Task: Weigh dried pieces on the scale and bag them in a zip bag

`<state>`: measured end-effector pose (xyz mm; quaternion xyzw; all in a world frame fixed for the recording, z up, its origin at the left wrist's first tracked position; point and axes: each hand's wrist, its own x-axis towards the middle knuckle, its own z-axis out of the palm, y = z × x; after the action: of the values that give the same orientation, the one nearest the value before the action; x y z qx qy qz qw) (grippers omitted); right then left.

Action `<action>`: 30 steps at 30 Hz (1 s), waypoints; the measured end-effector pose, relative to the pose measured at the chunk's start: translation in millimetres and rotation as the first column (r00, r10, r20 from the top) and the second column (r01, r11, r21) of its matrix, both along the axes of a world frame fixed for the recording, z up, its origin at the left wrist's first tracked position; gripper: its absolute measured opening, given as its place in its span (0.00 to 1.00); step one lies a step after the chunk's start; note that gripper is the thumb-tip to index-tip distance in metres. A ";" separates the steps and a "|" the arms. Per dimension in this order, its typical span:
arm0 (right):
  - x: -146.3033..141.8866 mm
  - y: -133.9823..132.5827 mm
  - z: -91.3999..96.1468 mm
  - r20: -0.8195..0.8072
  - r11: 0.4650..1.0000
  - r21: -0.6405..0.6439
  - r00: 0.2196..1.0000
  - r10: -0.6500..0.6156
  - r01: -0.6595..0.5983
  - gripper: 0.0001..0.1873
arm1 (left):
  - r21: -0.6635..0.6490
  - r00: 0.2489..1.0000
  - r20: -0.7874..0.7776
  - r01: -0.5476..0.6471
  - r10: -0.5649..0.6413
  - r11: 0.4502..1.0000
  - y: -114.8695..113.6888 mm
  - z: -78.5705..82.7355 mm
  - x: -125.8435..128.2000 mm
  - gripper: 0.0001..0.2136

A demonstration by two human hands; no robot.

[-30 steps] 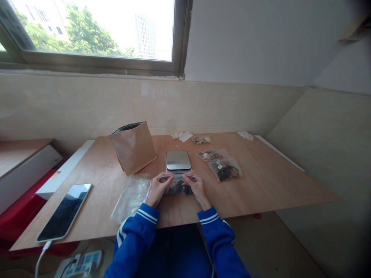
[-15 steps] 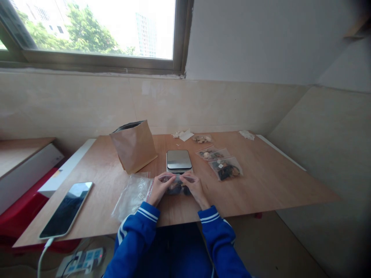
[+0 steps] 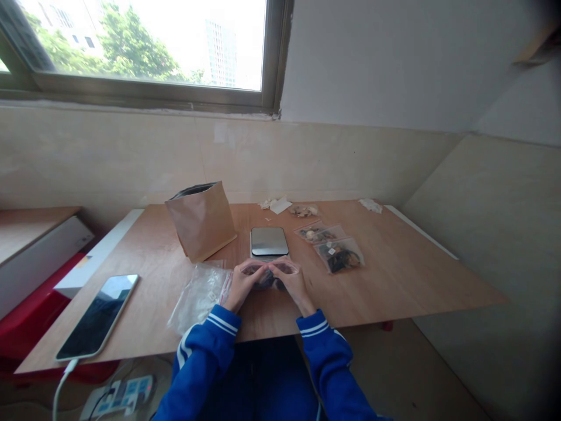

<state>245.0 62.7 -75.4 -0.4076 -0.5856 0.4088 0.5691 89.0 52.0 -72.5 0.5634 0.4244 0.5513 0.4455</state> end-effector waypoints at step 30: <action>48.3 1.2 25.9 -0.025 0.958 -0.192 0.974 -0.224 0.215 0.34 | -0.143 0.996 -0.010 0.083 -0.085 0.986 -5.4 44.3 10.5 0.36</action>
<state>293.2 63.9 -49.5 -0.5124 -0.4822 0.4059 0.5833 99.5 46.6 -28.2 0.5518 0.4420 0.4958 0.5043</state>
